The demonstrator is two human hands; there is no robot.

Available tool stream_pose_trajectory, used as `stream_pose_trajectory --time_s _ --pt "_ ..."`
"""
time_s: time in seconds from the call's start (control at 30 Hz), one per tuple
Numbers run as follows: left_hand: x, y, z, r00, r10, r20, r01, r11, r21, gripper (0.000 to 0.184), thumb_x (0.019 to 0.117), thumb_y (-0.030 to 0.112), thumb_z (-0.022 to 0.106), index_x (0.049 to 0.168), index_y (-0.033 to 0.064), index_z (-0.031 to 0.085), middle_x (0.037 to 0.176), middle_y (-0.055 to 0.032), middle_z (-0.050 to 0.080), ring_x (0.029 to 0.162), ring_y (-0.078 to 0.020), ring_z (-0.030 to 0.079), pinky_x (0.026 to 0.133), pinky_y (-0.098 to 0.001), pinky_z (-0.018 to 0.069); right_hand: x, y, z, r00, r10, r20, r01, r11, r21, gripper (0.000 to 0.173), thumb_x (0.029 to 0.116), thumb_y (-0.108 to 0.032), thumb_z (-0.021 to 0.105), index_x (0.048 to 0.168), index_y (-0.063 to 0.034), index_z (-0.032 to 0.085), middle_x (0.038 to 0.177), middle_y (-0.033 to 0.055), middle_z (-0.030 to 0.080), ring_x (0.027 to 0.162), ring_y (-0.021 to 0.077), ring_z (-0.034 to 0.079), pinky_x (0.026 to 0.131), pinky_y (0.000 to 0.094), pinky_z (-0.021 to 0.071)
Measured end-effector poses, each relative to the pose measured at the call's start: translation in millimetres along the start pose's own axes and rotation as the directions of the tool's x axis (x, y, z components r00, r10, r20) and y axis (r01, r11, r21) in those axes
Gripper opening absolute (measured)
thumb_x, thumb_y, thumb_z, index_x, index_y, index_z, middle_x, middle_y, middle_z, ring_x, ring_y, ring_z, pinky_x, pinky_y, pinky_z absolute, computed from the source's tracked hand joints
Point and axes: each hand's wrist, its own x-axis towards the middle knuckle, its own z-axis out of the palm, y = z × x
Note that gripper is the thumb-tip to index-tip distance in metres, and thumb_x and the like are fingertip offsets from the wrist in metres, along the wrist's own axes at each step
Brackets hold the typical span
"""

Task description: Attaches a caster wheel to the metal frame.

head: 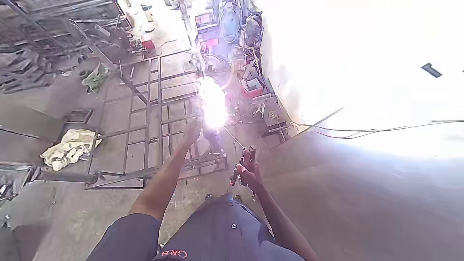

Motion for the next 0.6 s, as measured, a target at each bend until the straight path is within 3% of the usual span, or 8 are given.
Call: stream_pose_trajectory --time_s 0.07,0.13,0.23,0.3,0.43,0.5,0.57,0.6 --pt "13 -15 10 0.988 -0.060 0.145 0.088 0.978 -0.192 0.045 0.1125 0.023 0.036 0.133 -0.0109 0.057 0.136 -0.0316 0.058 0.133 -0.0435 0.054 0.114 -0.0554 0.0385 0 -1 -1 1.000 0.007 -0.007 -0.007 1.000 0.011 0.038 0.0834 -0.036 0.077 0.100 -0.0050 0.062 0.074 -0.0019 0.066 0.063 0.0106 0.065 0.059 0.0320 0.0576" --pt "16 -15 7 0.963 -0.080 0.256 0.119 0.983 -0.141 0.046 0.1123 0.021 0.035 0.144 -0.0089 0.049 0.150 -0.0286 0.048 0.145 -0.0406 0.042 0.122 -0.0536 0.0297 0 -3 0 1.000 -0.005 -0.004 0.005 0.999 0.050 0.035 0.0844 -0.033 0.077 0.100 -0.0054 0.062 0.073 -0.0027 0.066 0.062 0.0104 0.065 0.059 0.0318 0.0579" --pt "13 -10 2 0.951 -0.159 0.265 0.228 0.939 -0.255 0.046 0.1117 0.023 0.040 0.147 -0.0057 0.047 0.147 -0.0272 0.052 0.139 -0.0381 0.049 0.118 -0.0529 0.0368 -1 -4 -1 0.998 0.068 -0.013 -0.067 0.997 0.038 0.049 0.0845 -0.032 0.075 0.118 -0.0003 0.057 0.080 -0.0010 0.066 0.063 0.0097 0.063 0.058 0.0300 0.0571" --pt "19 -14 6 0.950 -0.184 0.254 0.253 0.928 -0.273 0.045 0.1125 0.030 0.035 0.134 -0.0041 0.057 0.132 -0.0278 0.061 0.126 -0.0414 0.058 0.107 -0.0601 0.0439 0 -5 -1 0.996 0.089 -0.029 -0.088 0.996 0.030 0.045 0.0831 -0.035 0.076 0.110 -0.0020 0.060 0.075 0.0002 0.067 0.059 0.0119 0.063 0.055 0.0315 0.0567" --pt "18 -20 10 0.967 -0.090 0.238 0.151 0.955 -0.256 0.044 0.1124 0.024 0.036 0.139 -0.0070 0.055 0.149 -0.0268 0.051 0.144 -0.0393 0.044 0.119 -0.0554 0.0325 1 -7 -2 0.998 0.063 -0.013 -0.062 0.998 0.031 0.037 0.0833 -0.034 0.077 0.101 -0.0050 0.061 0.074 -0.0027 0.065 0.061 0.0096 0.063 0.058 0.0297 0.0567" --pt "15 -10 5 0.978 -0.111 0.175 0.155 0.954 -0.259 0.040 0.1105 0.019 0.040 0.132 -0.0083 0.059 0.140 -0.0281 0.057 0.134 -0.0397 0.053 0.113 -0.0552 0.0405 3 -7 -3 0.999 0.040 0.002 -0.040 0.998 0.042 0.038 0.0837 -0.034 0.076 0.103 -0.0039 0.062 0.075 -0.0016 0.066 0.061 0.0110 0.064 0.058 0.0320 0.0577" --pt "19 43 -61 0.824 -0.272 0.496 0.376 0.919 -0.121 0.041 0.1132 0.015 0.031 0.144 -0.0073 0.047 0.150 -0.0268 0.048 0.142 -0.0378 0.045 0.118 -0.0530 0.0341 3 -7 -2 1.000 0.030 0.010 -0.030 0.997 0.067 0.033 0.0852 -0.031 0.075 0.101 -0.0052 0.061 0.074 -0.0031 0.066 0.062 0.0101 0.064 0.059 0.0317 0.0581" --pt "16 67 -86 0.783 -0.321 0.533 0.448 0.885 -0.125 0.041 0.1133 0.013 0.030 0.145 -0.0090 0.046 0.149 -0.0292 0.048 0.141 -0.0403 0.045 0.117 -0.0540 0.0336 3 -7 -2 0.999 0.038 0.004 -0.038 0.996 0.083 0.035 0.0841 -0.032 0.077 0.100 -0.0059 0.060 0.073 -0.0038 0.064 0.061 0.0094 0.063 0.058 0.0311 0.0575"
